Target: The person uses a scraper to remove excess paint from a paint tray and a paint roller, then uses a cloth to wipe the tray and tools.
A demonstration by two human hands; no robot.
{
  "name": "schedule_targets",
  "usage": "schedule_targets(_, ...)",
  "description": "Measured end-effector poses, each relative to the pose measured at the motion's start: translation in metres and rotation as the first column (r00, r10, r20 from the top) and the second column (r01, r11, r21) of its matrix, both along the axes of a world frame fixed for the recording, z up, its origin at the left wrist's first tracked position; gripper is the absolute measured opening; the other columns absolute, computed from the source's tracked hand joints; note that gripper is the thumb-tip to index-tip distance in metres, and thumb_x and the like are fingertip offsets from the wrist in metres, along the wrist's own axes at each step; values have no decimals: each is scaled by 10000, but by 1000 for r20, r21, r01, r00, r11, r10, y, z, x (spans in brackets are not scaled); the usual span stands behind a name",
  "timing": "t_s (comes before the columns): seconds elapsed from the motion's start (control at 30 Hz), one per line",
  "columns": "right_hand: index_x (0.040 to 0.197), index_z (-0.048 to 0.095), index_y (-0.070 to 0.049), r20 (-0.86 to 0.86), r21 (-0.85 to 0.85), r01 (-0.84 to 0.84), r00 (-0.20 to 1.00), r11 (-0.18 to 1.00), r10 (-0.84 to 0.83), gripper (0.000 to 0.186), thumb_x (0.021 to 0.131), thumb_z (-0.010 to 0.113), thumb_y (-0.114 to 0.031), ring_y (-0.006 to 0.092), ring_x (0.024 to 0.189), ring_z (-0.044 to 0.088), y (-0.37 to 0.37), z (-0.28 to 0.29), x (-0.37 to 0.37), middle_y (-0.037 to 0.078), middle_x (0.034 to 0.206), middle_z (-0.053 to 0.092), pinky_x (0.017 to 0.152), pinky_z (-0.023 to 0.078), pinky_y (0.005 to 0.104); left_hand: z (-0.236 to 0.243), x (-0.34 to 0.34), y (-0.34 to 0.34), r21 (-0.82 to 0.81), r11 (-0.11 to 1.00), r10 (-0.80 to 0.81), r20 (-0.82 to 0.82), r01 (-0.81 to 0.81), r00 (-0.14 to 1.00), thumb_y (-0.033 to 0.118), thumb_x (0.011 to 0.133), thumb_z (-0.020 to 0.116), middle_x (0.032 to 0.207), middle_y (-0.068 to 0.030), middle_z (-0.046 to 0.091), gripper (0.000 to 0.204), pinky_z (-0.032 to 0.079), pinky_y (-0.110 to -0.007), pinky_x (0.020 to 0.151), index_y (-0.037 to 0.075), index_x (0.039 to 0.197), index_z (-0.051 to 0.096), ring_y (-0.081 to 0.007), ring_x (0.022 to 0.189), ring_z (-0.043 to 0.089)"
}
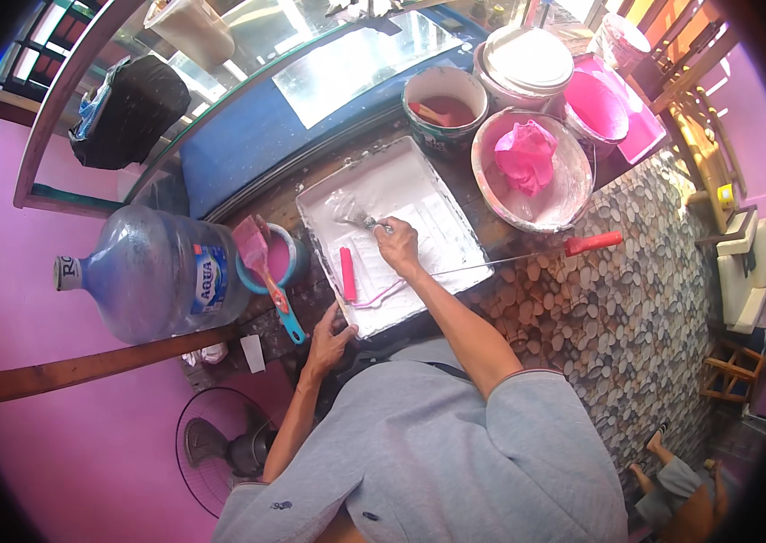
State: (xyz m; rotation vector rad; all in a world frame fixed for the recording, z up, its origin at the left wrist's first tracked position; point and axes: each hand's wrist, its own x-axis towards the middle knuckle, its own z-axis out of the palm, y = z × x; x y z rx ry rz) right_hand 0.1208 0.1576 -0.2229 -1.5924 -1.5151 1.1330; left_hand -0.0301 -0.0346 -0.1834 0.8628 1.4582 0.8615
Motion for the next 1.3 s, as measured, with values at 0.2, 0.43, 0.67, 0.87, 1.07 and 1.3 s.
schedule_targets(0.2,964,694,-4,-24,-19,-6,1000,1000,6,272,825,608,-222,202,610,631,-1,-4,-4,141,670,643,638,497,322,3,-2,0,-20,1000,-9,23,9,1000,14,836,635,1172,-146,625,676,463,-307,899,-4,1437,326,-192,1050,603)
schedule_targets(0.43,962,693,-1,47,113,19,999,993,-24,277,828,596,-223,215,605,628,-4,-2,-11,144,663,643,642,498,327,5,-3,2,-22,999,-30,27,31,999,16,838,635,1227,-157,591,678,454,-318,933,-4,1439,322,-210,1102,584)
schedule_targets(0.67,922,693,-5,4,-17,12,1000,1000,-12,279,814,579,-235,334,711,653,-7,9,-21,221,756,646,682,499,391,3,-5,-1,-5,999,-44,-9,44,999,21,838,633,1227,-169,589,676,454,-319,933,-11,1436,320,-216,1116,578)
schedule_targets(0.87,933,691,-1,22,10,16,1000,1000,-16,301,817,573,-252,338,697,648,-4,6,-20,234,752,642,683,500,390,4,-7,0,-11,998,-66,-39,66,997,21,842,620,1212,-174,597,670,464,-315,913,-12,1438,315,-210,1098,583)
schedule_targets(1.07,968,692,15,-26,47,35,999,998,-34,295,821,601,-224,183,613,640,-6,-4,-22,148,667,644,629,508,312,8,-6,2,2,998,-59,15,58,998,23,839,632,1224,-176,590,682,466,-315,910,-13,1439,312,-214,1109,578)
schedule_targets(1.3,929,702,-15,-55,-22,136,989,990,-137,268,805,594,-226,310,728,668,-11,6,-11,200,794,672,693,505,376,9,-7,2,39,998,-52,8,51,999,32,841,638,1224,-177,590,675,469,-317,909,-7,1436,322,-217,1121,575)
